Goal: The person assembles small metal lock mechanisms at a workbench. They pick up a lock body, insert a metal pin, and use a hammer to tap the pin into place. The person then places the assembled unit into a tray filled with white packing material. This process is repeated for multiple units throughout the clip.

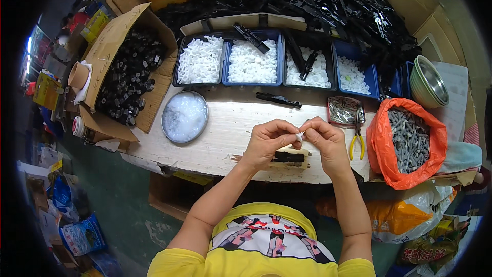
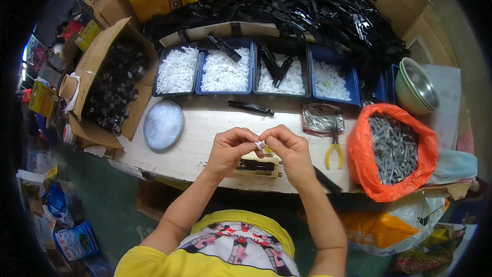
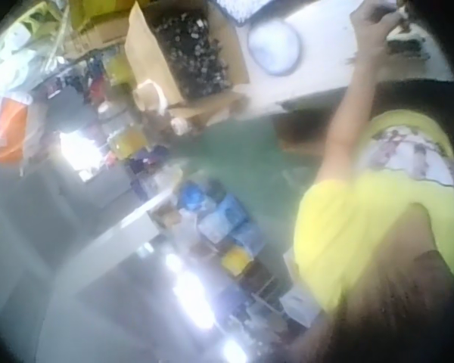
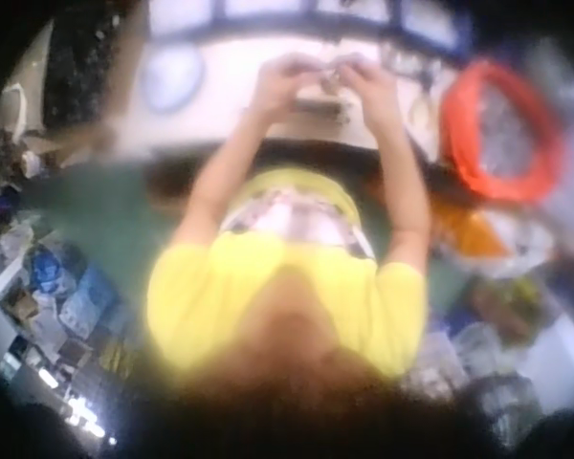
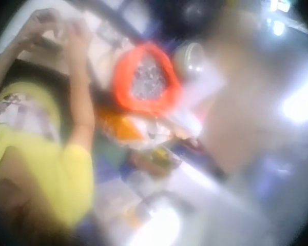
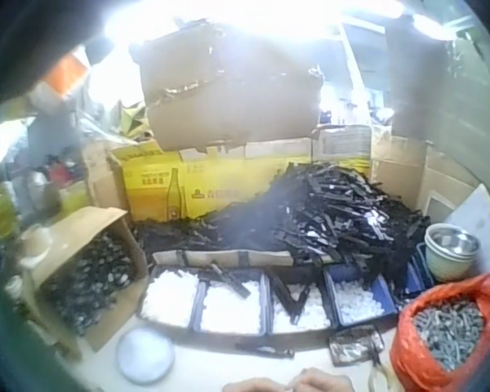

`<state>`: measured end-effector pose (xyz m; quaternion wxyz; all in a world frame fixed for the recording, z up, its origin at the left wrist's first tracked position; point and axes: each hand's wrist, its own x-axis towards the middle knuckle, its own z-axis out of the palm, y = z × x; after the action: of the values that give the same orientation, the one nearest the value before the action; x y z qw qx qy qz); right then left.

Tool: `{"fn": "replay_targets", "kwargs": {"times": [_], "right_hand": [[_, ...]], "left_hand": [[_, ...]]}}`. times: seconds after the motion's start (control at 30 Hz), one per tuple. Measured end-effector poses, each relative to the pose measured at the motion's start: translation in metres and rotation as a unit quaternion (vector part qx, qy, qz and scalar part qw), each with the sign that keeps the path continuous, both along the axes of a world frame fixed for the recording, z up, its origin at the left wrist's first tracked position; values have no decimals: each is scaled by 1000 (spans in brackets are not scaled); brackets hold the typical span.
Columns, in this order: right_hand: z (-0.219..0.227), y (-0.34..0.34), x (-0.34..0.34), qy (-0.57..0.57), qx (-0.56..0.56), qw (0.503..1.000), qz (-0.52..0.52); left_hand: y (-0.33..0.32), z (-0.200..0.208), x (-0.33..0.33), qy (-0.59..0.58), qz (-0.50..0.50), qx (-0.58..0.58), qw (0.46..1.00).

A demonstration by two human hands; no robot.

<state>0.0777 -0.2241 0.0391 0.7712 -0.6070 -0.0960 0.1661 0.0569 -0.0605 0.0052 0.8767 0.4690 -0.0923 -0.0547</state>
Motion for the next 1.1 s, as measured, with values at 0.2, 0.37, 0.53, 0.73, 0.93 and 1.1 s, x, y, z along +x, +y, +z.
{"fn": "replay_targets", "kwargs": {"times": [0.2, 0.37, 0.53, 0.73, 0.93, 1.1], "right_hand": [[-8, 11, -10, -296, -233, 924, -64], [-6, 10, -24, -417, -329, 840, -107], [-19, 12, -29, -469, -373, 795, -92], [-38, 9, -30, -492, -434, 754, 23], [-36, 15, -21, -505, -464, 720, 102], [-28, 18, -12, -513, -474, 694, 174]], "left_hand": [[4, -5, -13, -90, 93, 134, 982], [8, -16, -21, -119, 157, 192, 961], [15, -14, -27, -168, 174, 331, 912], [35, -26, -44, -184, 169, 490, 835], [28, -34, -48, -191, 161, 521, 816], [26, -38, -47, -189, 153, 504, 829]]}}
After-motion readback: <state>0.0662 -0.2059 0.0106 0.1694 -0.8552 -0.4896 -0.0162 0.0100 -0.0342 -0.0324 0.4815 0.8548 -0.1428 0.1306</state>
